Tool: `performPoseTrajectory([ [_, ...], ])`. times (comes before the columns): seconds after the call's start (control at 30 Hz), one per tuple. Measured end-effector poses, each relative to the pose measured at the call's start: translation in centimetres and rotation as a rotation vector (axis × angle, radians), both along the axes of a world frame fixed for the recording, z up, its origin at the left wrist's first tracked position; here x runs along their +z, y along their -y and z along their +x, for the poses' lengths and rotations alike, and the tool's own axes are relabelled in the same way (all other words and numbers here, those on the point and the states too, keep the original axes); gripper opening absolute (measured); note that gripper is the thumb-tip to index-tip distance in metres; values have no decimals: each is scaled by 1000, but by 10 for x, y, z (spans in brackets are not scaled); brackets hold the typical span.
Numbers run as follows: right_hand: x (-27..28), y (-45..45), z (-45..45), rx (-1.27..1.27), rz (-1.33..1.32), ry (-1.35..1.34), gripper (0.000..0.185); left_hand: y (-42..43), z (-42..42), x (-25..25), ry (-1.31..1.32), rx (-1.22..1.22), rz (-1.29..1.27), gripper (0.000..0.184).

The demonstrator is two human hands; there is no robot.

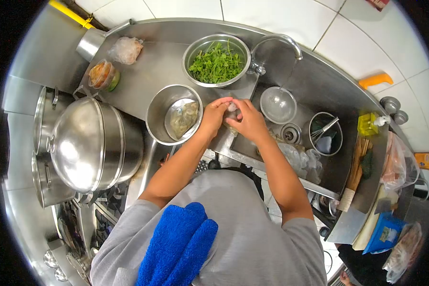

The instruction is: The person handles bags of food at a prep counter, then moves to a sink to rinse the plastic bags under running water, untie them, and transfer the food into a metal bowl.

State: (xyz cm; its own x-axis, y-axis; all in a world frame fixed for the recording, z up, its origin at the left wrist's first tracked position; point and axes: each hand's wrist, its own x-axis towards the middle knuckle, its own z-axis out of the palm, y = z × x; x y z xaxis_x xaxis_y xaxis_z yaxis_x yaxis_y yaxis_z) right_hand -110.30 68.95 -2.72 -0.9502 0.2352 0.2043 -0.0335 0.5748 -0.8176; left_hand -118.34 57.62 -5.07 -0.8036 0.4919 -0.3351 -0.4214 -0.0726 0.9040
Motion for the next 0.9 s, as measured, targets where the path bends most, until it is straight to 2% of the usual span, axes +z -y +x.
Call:
performPoseTrajectory([
  [0.03, -4, -1, 0, -3, 1, 2, 29, 0, 0, 0, -13, -17, -55, 25],
  [0.1, -15, -4, -3, -62, 302, -94, 21, -1, 4, -9, -87, -18, -37, 25],
  [0.17, -11, -3, -5, -43, 317, -99, 17, 0, 4, -22, -161, -17, -23, 25],
  [0.23, -10, -4, -7, -24, 331, -103, 14, 4, 3, -26, -505, -8, -172, 25],
  [0.3, -14, -7, -13, -16, 12, 84, 13, 6, 4, -20, -553, -21, -212, 24],
  [0.33, -18, -8, -15, -19, 13, 83, 13, 7, 5, -16, -601, -30, -249, 24],
  [0.4, -30, -11, -18, -1, -482, 112, 13, 7, 7, -14, -710, -11, -269, 23],
  [0.43, -33, -11, -20, -2, -479, 113, 13, 6, 8, -14, -815, 7, -295, 22],
  [0.5, -40, -12, -21, 2, -681, 95, 15, 6, 11, -17, -752, 11, -263, 22],
  [0.57, -36, -11, -22, -3, -694, 107, 15, 8, 12, -20, -690, 10, -235, 22],
  [0.63, -32, -11, -22, -12, -704, 118, 15, 9, 12, -22, -848, -76, -407, 21],
  [0.73, -26, -8, -24, -10, -722, 114, 15, 7, 13, -31, -828, -21, -443, 20],
  [0.8, -24, -2, -25, -67, -786, 128, 15, 7, 8, -48, -864, 10, -438, 18],
  [0.87, -19, -1, -25, -79, -714, 60, 18, 5, 5, -56, -868, 13, -376, 23],
  [0.9, -16, -2, -25, -74, -781, 145, 19, 5, 5, -61, -862, 0, -374, 23],
])
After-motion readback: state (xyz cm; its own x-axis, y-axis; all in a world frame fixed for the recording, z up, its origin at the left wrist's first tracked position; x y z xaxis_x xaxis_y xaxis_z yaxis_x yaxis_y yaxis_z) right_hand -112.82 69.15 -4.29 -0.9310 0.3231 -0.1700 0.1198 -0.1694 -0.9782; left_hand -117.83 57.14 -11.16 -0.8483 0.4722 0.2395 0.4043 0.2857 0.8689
